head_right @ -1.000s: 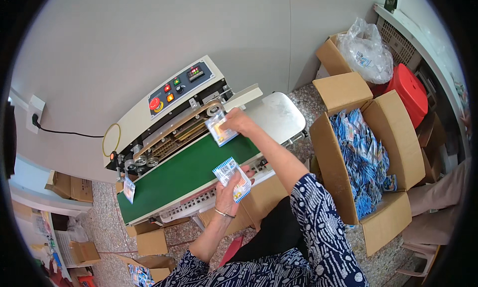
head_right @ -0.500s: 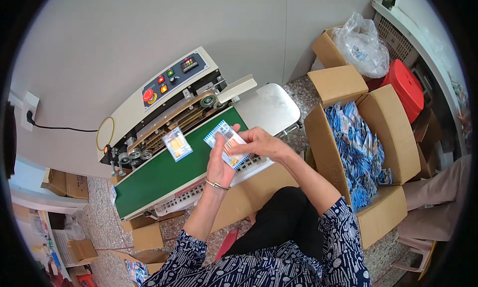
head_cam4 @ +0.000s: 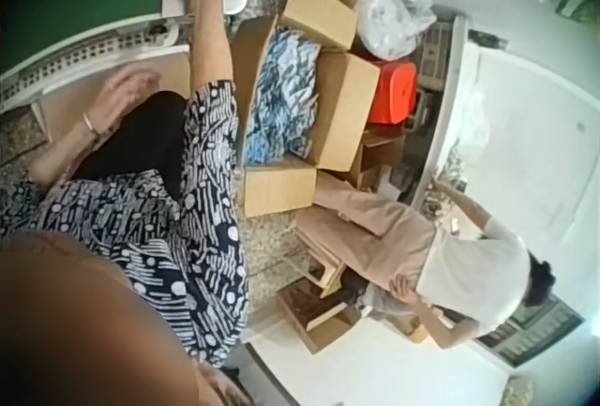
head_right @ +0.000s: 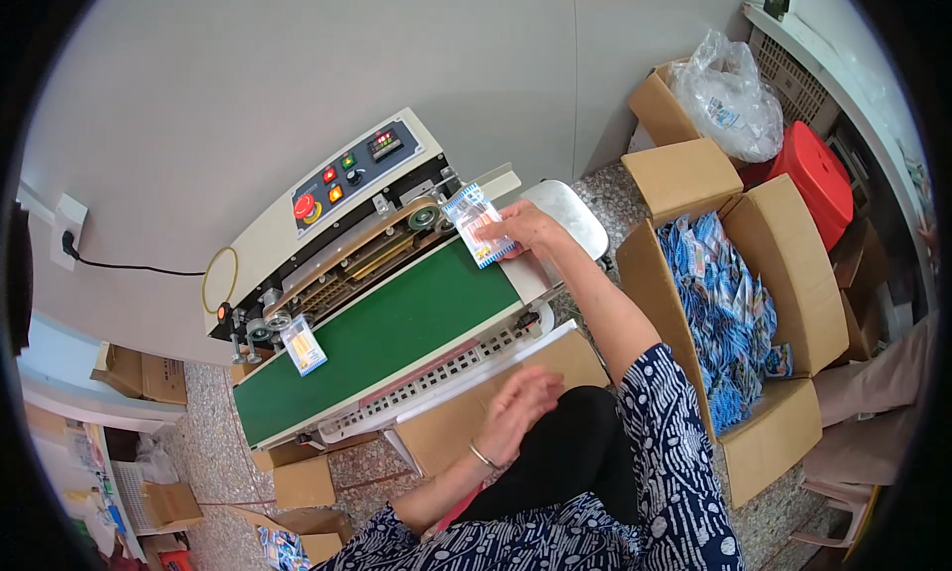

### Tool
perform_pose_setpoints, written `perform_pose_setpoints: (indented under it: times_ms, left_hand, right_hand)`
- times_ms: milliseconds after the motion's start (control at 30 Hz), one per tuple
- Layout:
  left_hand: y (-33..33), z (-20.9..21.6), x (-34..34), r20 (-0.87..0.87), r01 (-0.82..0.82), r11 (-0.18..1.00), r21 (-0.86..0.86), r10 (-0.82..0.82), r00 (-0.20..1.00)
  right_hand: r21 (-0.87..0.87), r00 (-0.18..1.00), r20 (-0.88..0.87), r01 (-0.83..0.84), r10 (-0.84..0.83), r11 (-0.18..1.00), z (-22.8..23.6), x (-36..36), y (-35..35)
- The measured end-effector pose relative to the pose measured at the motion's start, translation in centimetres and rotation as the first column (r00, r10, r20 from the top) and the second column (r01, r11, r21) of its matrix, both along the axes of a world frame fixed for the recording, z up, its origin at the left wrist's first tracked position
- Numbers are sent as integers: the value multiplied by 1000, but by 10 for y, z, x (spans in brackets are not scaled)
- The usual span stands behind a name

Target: Sealing small plastic packages using a heat sealing machine and placing them into a cardboard box.

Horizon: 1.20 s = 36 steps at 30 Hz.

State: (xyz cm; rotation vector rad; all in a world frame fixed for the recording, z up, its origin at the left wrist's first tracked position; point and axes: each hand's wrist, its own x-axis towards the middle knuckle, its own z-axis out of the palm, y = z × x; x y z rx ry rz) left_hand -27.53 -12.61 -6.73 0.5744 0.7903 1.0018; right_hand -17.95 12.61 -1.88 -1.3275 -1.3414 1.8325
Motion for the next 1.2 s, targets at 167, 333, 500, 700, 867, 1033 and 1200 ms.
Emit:
perform_pose_setpoints:
  times_ms: [167, 333, 500, 700, 867, 1033, 1200]
  left_hand:
    - [-19, -7, 11, -34, 176, 984, 12, -176, 984]
    - [-20, -14, 13, -22, 175, 984, 29, -174, 984]
    - [-21, -13, 12, -12, 174, 985, 18, -174, 985]
    - [-24, -16, 13, 9, 173, 985, 17, -173, 985]
    - [-24, -19, 15, 7, 167, 986, -11, -167, 986]
    - [-28, -38, 17, 22, 152, 988, 21, -153, 988]
    - [-22, -17, 19, -152, 101, 993, -66, -110, 982]
  right_hand:
    - [-90, 999, 34, -36, 39, 995, 2, -12, 15]
    - [-71, 977, 190, -83, 95, 994, 11, -18, 18]
    - [-105, 974, 101, -194, 204, 975, 5, -18, 19]
    - [-86, 969, 68, -232, 238, 969, -4, -32, 17]
    - [-21, 951, 88, -295, 296, 955, -13, -65, 6]
    - [302, 964, 232, -197, 128, 933, -13, -79, -9]
    - [619, 887, 459, -273, -57, 736, -2, -88, -43]
